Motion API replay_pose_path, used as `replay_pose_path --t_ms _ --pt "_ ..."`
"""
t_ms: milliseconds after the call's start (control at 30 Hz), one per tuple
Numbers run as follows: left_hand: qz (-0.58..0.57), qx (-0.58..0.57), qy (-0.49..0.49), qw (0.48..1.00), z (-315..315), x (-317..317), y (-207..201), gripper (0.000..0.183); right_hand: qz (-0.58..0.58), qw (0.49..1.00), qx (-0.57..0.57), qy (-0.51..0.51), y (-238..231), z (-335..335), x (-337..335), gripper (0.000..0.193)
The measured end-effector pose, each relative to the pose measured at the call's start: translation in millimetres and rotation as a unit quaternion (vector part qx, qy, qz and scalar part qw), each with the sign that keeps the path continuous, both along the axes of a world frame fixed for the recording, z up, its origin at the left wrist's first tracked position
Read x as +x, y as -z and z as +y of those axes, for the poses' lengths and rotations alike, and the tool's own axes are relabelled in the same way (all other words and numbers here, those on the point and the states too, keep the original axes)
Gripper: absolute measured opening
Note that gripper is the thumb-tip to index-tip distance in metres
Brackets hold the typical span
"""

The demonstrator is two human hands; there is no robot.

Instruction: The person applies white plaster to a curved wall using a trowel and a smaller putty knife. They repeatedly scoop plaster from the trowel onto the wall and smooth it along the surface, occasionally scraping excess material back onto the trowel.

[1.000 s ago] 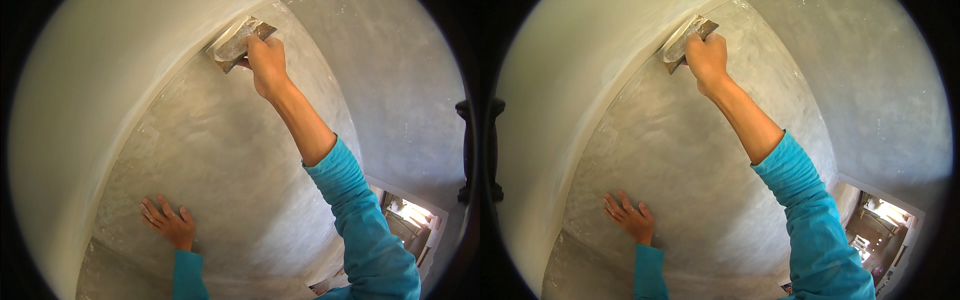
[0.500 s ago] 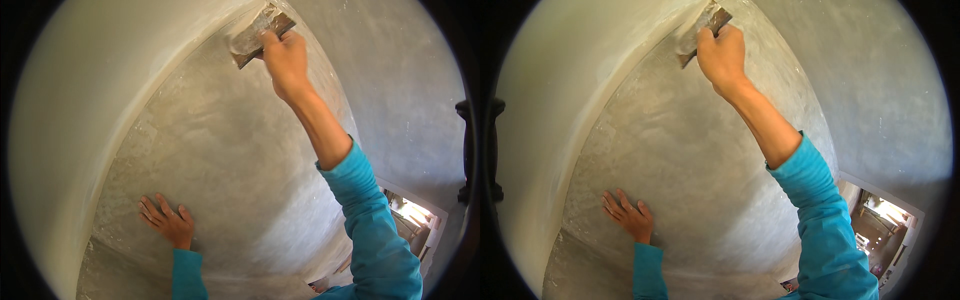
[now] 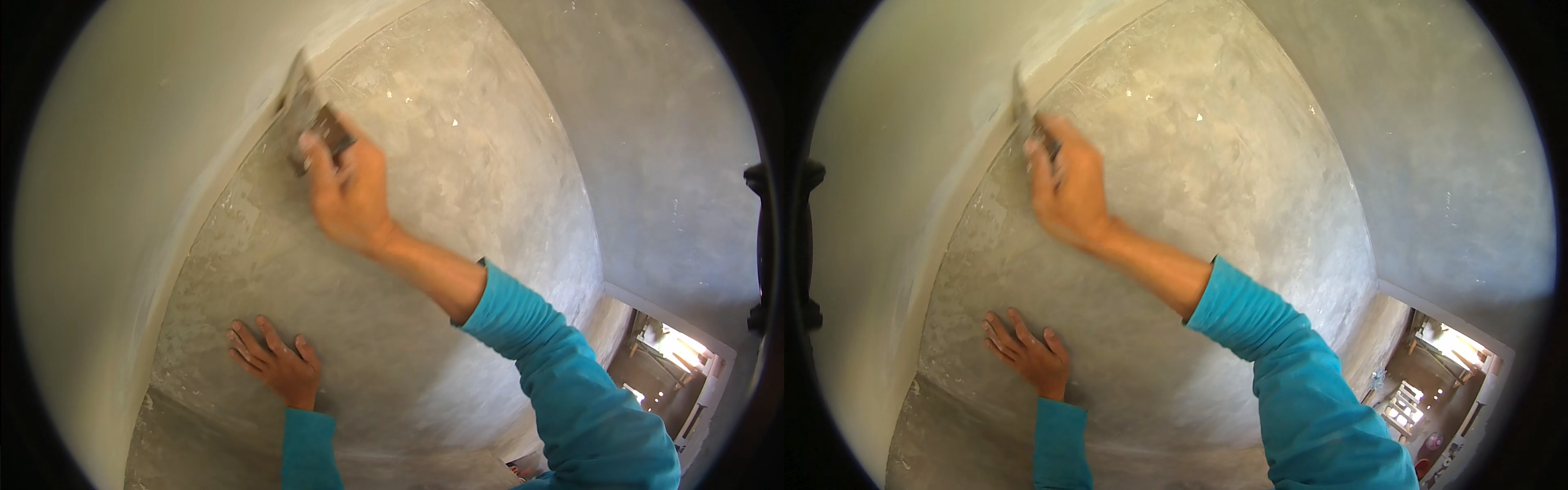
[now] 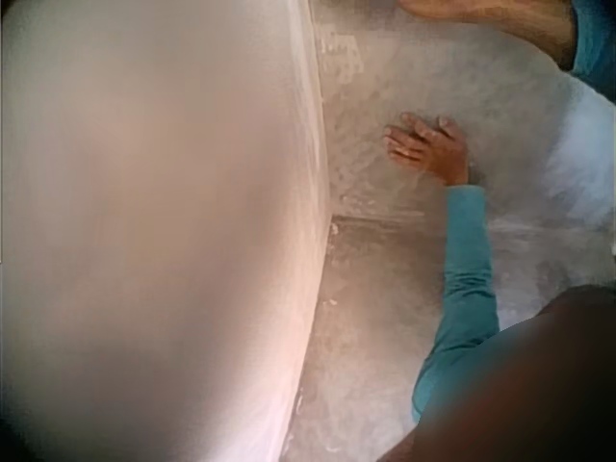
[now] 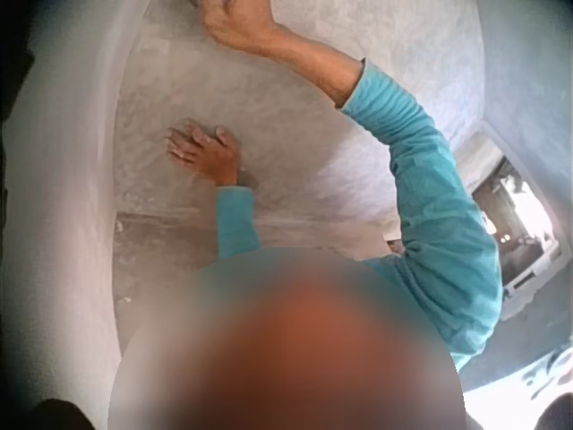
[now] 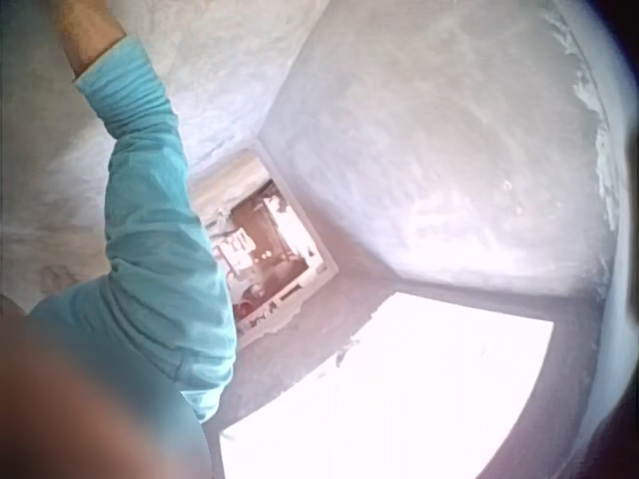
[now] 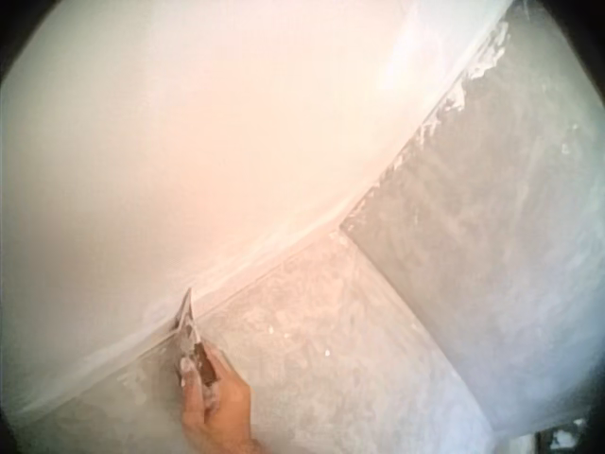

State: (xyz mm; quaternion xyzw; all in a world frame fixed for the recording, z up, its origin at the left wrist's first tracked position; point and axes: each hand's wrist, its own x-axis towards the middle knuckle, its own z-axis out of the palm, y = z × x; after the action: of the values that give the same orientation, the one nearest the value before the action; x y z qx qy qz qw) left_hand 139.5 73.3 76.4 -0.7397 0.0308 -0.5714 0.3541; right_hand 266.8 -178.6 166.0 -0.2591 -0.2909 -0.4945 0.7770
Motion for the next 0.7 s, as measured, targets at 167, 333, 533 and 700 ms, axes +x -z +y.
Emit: replay_pose_path --t_ms 167,333,533,700 --pt "0.004 -0.004 0.007 1.0 -1 0 -2 0.062 -0.055 0.997 0.0 0.058 12 6 -18 0.018" --pt "0.009 -0.013 -0.009 1.0 0 0 -2 0.062 0.051 0.994 0.089 0.029 2 -63 23 0.02" --pt "0.01 -0.01 -0.012 1.0 2 -1 -4 0.063 0.075 0.985 0.053 -0.145 -50 -85 -11 0.025" --pt "0.0 -0.001 -0.001 1.0 3 2 -6 0.063 0.061 0.997 0.041 0.033 -17 -83 -11 0.028"
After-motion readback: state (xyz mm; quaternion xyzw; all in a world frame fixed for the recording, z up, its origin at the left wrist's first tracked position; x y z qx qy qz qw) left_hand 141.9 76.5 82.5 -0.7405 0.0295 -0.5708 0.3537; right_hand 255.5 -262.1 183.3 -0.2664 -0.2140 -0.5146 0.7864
